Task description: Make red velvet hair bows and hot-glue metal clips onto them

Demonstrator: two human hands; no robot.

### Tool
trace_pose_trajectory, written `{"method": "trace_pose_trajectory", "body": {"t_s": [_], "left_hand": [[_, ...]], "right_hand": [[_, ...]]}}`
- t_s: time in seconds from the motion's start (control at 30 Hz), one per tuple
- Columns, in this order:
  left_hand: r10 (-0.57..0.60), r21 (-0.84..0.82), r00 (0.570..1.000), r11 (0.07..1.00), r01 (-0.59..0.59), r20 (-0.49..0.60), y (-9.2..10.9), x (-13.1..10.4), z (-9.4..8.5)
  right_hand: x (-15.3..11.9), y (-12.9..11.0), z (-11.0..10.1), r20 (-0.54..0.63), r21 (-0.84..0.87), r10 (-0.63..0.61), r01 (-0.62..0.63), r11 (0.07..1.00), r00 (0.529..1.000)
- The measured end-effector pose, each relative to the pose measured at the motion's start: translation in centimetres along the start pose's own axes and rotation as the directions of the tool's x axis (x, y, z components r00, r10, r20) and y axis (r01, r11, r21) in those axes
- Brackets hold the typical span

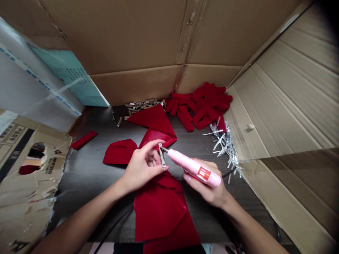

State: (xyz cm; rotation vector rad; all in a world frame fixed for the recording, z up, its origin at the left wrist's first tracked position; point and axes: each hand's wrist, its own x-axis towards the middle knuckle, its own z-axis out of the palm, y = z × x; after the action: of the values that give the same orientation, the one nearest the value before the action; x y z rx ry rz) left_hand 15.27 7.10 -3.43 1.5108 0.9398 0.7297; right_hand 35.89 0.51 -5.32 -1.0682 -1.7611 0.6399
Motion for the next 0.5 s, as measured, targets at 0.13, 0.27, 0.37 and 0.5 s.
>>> {"method": "trace_pose_trajectory", "body": {"t_s": [0.13, 0.27, 0.37, 0.5], "left_hand": [[-0.009, 0.001, 1.0, 1.0, 0.009, 0.001, 0.04, 0.02, -0.07], [-0.012, 0.003, 1.0, 1.0, 0.012, -0.008, 0.01, 0.05, -0.21], [-0.01, 0.005, 1.0, 1.0, 0.01, -0.015, 0.03, 0.09, -0.28], [-0.013, 0.005, 1.0, 1.0, 0.013, -0.018, 0.05, 0.16, -0.3]], "right_hand": [[0.04, -0.07, -0.03, 0.005, 0.0, 0.002, -0.002, 1.0, 1.0], [0.03, -0.15, -0.08, 0.014, 0.015, 0.005, -0.006, 1.0, 1.0], [-0.02, -0.07, -0.06, 0.015, 0.009, 0.005, -0.005, 1.0, 1.0], [-0.05, 0.06, -0.01, 0.021, -0.002, 0.005, -0.005, 1.0, 1.0]]}}
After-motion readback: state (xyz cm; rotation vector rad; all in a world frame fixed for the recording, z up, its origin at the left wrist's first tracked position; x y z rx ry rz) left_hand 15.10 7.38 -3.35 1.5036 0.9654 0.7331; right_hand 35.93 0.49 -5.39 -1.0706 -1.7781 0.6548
